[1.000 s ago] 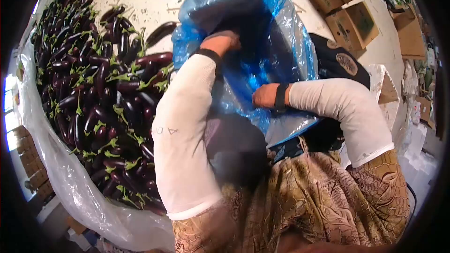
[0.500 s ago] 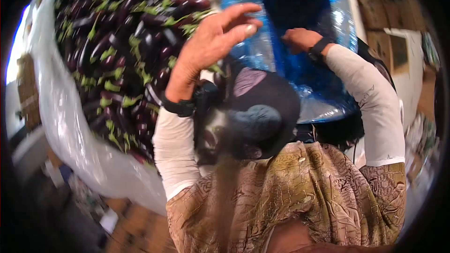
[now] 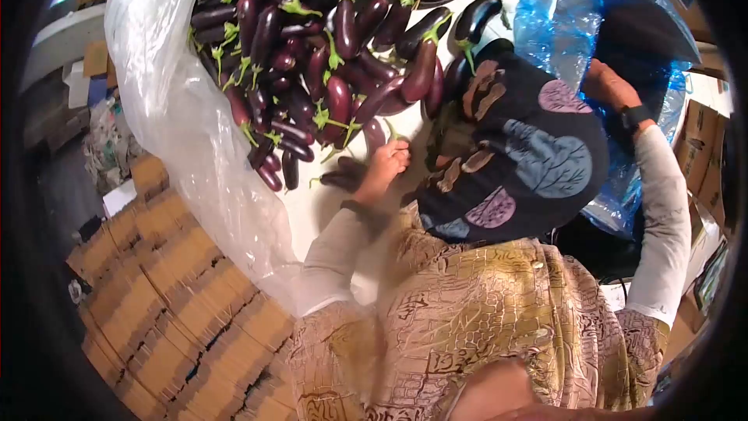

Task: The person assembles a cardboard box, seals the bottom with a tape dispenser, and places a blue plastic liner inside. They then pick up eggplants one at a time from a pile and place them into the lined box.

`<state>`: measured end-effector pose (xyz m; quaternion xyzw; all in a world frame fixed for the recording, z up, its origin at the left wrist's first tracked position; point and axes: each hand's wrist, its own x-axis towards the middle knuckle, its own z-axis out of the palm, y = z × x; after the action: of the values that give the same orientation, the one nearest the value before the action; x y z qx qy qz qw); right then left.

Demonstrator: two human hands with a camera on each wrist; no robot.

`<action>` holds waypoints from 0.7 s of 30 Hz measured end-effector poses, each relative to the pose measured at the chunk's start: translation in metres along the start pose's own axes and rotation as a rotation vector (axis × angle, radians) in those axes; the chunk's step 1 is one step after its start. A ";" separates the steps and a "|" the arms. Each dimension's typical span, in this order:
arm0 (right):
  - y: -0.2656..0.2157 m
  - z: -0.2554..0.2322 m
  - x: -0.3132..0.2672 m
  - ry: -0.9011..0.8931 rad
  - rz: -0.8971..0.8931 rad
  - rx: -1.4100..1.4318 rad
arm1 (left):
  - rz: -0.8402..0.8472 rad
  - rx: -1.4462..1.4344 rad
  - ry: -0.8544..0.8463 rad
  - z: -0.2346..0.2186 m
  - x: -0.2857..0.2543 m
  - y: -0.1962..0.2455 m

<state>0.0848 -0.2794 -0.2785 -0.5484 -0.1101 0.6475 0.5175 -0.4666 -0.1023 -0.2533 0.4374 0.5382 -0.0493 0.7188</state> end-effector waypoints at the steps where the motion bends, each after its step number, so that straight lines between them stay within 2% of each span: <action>1: -0.014 0.000 0.003 -0.092 -0.091 -0.870 | -0.005 -0.008 0.005 -0.007 -0.008 -0.003; 2: -0.022 -0.004 0.004 -0.180 -0.191 -1.744 | -0.021 0.009 0.036 -0.012 -0.012 -0.001; 3: -0.017 -0.007 -0.004 -0.172 -0.198 -1.753 | -0.027 0.030 0.064 -0.019 -0.010 -0.002; 5: -0.017 -0.003 -0.034 -0.095 -0.375 -1.292 | -0.014 0.034 0.125 -0.033 -0.005 -0.014; 7: -0.030 0.031 -0.045 -0.084 -0.344 -1.297 | 0.086 0.107 0.228 -0.048 -0.001 -0.029; 8: -0.034 0.035 -0.061 -0.064 -0.301 -1.293 | 0.199 0.006 0.320 -0.056 0.008 -0.047; 12: -0.061 0.061 -0.106 0.027 -0.143 -1.276 | 0.190 0.020 0.468 -0.073 0.012 -0.068; 13: -0.077 0.087 -0.104 0.051 -0.109 -1.273 | 0.195 0.012 0.475 -0.080 0.019 -0.083; 14: -0.086 0.118 -0.100 0.074 -0.073 -1.268 | 0.245 0.133 0.571 -0.086 0.025 -0.097; 15: -0.092 0.129 -0.103 0.069 -0.075 -1.272 | 0.293 0.256 0.665 -0.091 0.027 -0.109; 17: -0.104 0.148 -0.109 0.009 -0.131 -1.182 | 0.287 0.329 0.740 -0.094 0.019 -0.105; 18: -0.108 0.155 -0.113 0.049 -0.091 -1.246 | 0.282 0.407 0.812 -0.097 0.016 -0.101; 19: -0.100 0.138 -0.112 0.046 -0.105 -1.251 | 0.290 0.402 0.823 -0.102 0.015 -0.101; 21: -0.076 0.088 -0.106 -0.094 -0.462 -1.246 | 0.337 0.434 0.986 -0.115 0.016 -0.102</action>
<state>0.0394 -0.2924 -0.1287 -0.6783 -0.6011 0.3584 0.2238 -0.5987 -0.0801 -0.3298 0.6264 0.7105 0.1670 0.2739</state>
